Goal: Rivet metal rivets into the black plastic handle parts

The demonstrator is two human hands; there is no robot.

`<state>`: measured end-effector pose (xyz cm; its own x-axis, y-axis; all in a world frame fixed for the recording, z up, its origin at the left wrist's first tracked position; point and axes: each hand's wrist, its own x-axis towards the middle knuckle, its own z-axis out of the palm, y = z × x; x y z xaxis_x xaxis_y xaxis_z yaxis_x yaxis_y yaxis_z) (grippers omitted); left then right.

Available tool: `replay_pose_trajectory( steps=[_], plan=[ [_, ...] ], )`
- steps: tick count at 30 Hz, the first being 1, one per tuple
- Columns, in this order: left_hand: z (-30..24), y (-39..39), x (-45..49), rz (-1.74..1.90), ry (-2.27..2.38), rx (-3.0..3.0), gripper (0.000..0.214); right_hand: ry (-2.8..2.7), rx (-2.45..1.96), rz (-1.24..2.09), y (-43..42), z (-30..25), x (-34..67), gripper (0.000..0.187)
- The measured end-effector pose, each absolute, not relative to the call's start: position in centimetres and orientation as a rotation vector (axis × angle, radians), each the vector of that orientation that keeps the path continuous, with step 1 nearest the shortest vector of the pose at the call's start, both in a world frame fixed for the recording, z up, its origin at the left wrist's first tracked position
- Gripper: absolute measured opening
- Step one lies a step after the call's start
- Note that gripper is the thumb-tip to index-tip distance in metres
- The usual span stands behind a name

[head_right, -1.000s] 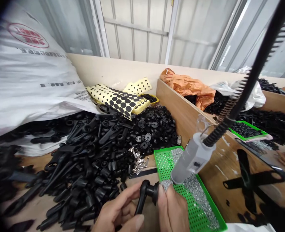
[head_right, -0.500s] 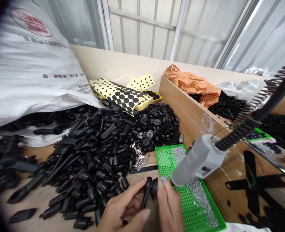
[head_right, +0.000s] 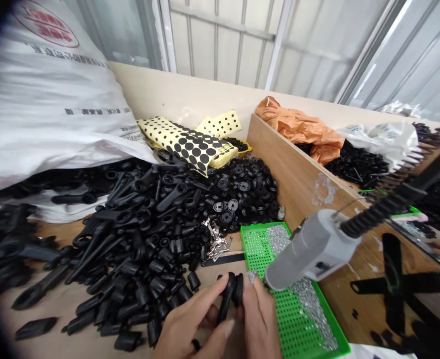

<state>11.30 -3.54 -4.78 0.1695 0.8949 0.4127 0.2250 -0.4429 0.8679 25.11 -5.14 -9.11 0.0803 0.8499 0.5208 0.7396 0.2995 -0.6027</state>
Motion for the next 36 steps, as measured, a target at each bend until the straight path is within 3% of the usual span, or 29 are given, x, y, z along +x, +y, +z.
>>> replay_pose_trajectory(
  steps=[5,11,24,30,33,36],
  plan=[
    [-5.3,-3.7,11.1,1.357,1.089,1.821,0.048,-1.697,-1.387,0.018,-5.3,-9.6,24.2,0.043],
    [-4.5,-3.8,10.4,1.079,1.237,1.602,0.045,-1.777,-1.401,-0.163,-5.0,-10.0,24.4,0.046],
    [-4.1,-4.0,9.6,0.949,1.018,1.049,0.06,-1.942,-1.327,-0.219,-2.9,-5.3,25.3,0.027],
    [-4.3,-4.2,9.6,0.934,1.023,1.1,0.057,-2.125,-1.165,-0.252,-2.9,-4.7,26.1,0.028],
    [-4.4,-4.4,9.2,0.996,1.142,1.245,0.051,-2.041,-1.244,-0.206,-3.0,-5.0,25.6,0.036],
    [-4.5,-4.6,9.0,1.039,1.187,1.359,0.051,-1.945,-1.323,-0.137,-3.2,-5.5,25.2,0.031]
  ],
)
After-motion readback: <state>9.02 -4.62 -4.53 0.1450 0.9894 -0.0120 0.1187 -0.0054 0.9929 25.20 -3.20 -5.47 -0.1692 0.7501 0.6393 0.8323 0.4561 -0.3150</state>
